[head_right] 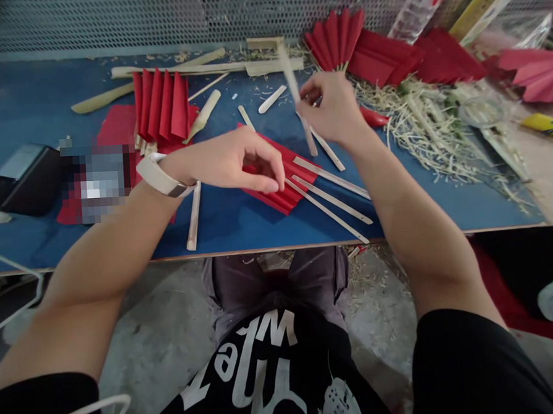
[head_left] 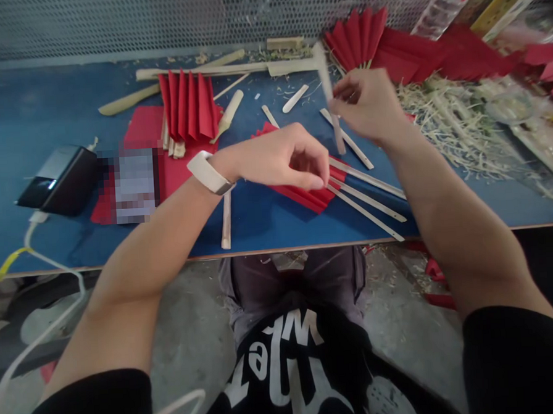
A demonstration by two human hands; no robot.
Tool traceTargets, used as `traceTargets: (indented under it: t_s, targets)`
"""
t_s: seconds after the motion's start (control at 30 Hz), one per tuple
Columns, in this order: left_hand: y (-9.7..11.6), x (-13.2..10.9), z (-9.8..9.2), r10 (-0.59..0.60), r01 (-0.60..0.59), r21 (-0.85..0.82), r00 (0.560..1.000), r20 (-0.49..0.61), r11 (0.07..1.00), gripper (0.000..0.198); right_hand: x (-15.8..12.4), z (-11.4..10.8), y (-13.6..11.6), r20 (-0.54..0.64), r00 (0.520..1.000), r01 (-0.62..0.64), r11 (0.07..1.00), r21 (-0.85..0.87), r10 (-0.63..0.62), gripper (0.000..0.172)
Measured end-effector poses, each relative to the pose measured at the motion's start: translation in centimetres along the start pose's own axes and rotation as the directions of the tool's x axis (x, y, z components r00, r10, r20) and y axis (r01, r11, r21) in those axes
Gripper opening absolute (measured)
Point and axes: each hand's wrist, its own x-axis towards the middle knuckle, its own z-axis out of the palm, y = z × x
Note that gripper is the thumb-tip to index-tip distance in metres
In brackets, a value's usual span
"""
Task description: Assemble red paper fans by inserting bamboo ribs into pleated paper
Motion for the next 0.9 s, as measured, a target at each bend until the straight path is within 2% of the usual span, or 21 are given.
traceTargets:
  t_s: [0.07,0.1,0.2,0.3,0.43,0.5,0.6,0.67,0.77,0.8,0.83,0.87,0.9]
  targets:
    - [-1.7,0.0,-0.2,0.033,-0.009,0.16,0.988,-0.149,0.987,0.008,-0.7,-1.6,-0.9,-0.1,0.995,-0.002,0.998,0.069,0.009,0.028]
    - [-2.4,0.1,-0.2,0.042,-0.002,0.212,0.982,-0.186,0.977,0.008,-1.4,-2.4,-1.5,-0.141,0.99,0.0,0.993,0.12,0.017,0.035]
    - [-3.9,0.2,-0.2,0.055,-0.002,0.272,0.981,-0.187,0.962,0.008,-5.8,-4.5,-3.9,-0.223,0.968,-0.047,0.959,0.279,0.112,0.058]
    - [-4.0,0.4,0.0,0.078,-0.023,0.259,0.975,-0.206,0.966,0.01,-12.1,-5.6,-6.1,-0.247,0.945,-0.106,0.917,0.383,0.213,0.058]
    - [-3.2,0.8,1.0,0.116,-0.054,0.206,0.946,-0.301,0.977,0.033,-18.8,-4.7,-6.0,-0.269,0.915,-0.143,0.865,0.48,0.301,0.048]
    - [-2.9,1.1,1.6,0.124,-0.071,0.167,0.936,-0.329,0.983,0.043,-20.5,-3.6,-5.1,-0.296,0.9,-0.106,0.818,0.565,0.321,0.051]
    - [-2.6,1.3,1.9,0.121,-0.081,0.128,0.93,-0.347,0.988,0.05,-21.5,-2.3,-4.1,-0.272,0.906,-0.095,0.784,0.614,0.323,0.053]
    - [-2.5,1.3,1.6,0.107,-0.069,0.123,0.933,-0.343,0.99,0.053,-22.1,-2.3,-4.1,-0.274,0.911,-0.079,0.785,0.615,0.307,0.052]
    - [-2.7,1.1,0.8,0.107,-0.07,0.128,0.947,-0.304,0.989,0.057,-23.5,-3.5,-5.0,-0.425,0.868,0.022,0.835,0.55,0.258,0.042]
    - [-2.7,1.1,0.7,0.104,-0.069,0.131,0.954,-0.283,0.989,0.058,-24.2,-4.1,-5.5,-0.474,0.85,0.034,0.875,0.483,0.229,0.036]
    - [-2.7,1.0,0.7,0.101,-0.067,0.135,0.96,-0.262,0.989,0.057,-24.9,-4.6,-6.0,-0.483,0.854,0.012,0.921,0.39,0.193,0.028]
    - [-2.7,1.0,0.8,0.095,-0.061,0.142,0.965,-0.246,0.988,0.055,-25.6,-4.9,-6.6,-0.479,0.863,-0.028,0.962,0.27,0.16,0.019]
    - [-2.6,1.0,1.1,0.093,-0.058,0.151,0.966,-0.239,0.987,0.053,-26.3,-5.2,-7.3,-0.43,0.894,-0.074,0.988,0.136,0.127,0.011]
